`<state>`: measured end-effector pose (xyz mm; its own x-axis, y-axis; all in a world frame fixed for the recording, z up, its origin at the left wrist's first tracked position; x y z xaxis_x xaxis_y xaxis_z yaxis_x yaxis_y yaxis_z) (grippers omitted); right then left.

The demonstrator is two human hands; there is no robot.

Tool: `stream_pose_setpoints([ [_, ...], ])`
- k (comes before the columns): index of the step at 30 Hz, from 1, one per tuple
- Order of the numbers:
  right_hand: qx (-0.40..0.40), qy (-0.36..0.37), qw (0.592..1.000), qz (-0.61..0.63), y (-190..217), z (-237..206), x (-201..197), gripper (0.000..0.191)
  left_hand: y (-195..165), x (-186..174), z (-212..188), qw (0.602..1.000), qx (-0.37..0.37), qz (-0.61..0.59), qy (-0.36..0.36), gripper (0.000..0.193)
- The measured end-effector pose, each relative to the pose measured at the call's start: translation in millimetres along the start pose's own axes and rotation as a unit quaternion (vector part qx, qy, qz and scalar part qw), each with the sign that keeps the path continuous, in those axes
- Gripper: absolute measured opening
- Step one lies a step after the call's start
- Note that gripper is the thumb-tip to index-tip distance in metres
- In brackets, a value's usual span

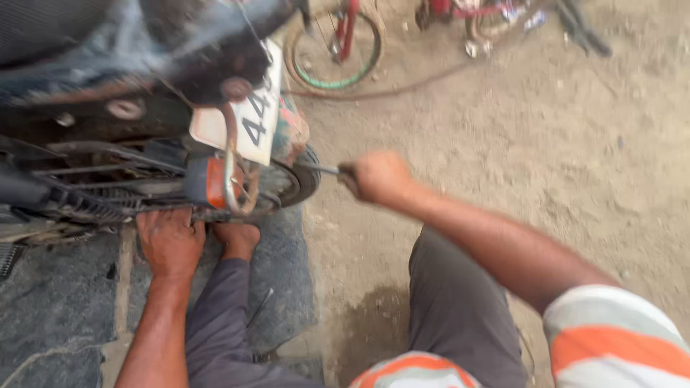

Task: The person sits on the ground and uses a metal rod to tighten the spokes of a motorcycle's rear wheel. They systematically rotate the wheel and apply torque to individual spokes to adjust tension.

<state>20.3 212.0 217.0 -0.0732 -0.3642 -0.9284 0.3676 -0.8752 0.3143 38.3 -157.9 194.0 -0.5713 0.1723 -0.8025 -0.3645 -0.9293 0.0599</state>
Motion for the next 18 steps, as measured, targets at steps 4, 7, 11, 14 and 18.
stream_pose_setpoints([
  [4, 0.042, 0.024, 0.999, -0.021, 12, -7, 1, 0.023, -2, 1, -2, 1.000, 0.008, 0.024, 0.012, 0.020],
  [7, 0.091, 0.061, 0.994, -0.024, 12, -19, 32, 0.024, -1, 4, -4, 0.999, -0.004, 0.025, 0.028, 0.016],
  [11, 0.123, -0.012, 0.992, -0.023, 30, -28, 61, 0.023, 2, 9, -8, 0.999, -0.018, 0.019, 0.044, 0.014],
  [14, 0.151, -0.061, 0.986, -0.028, 63, -41, 68, 0.033, 2, 9, -9, 0.999, -0.010, 0.041, 0.032, 0.016],
  [18, 0.219, 0.117, 0.953, 0.173, 44, -42, 71, 0.020, 1, 6, -8, 0.997, -0.011, 0.051, 0.048, 0.015],
])
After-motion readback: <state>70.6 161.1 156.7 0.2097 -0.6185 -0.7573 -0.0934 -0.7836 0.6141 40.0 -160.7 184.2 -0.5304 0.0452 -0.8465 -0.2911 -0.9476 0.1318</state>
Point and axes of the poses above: each hand's wrist, its own z-axis towards the middle knuckle, its own x-axis out of the palm, y = z × x, the point moved 6 cm from there along z, towards the middle knuckle, and after that the axes turned 3 degrees about -z, right-handed, at the moved point
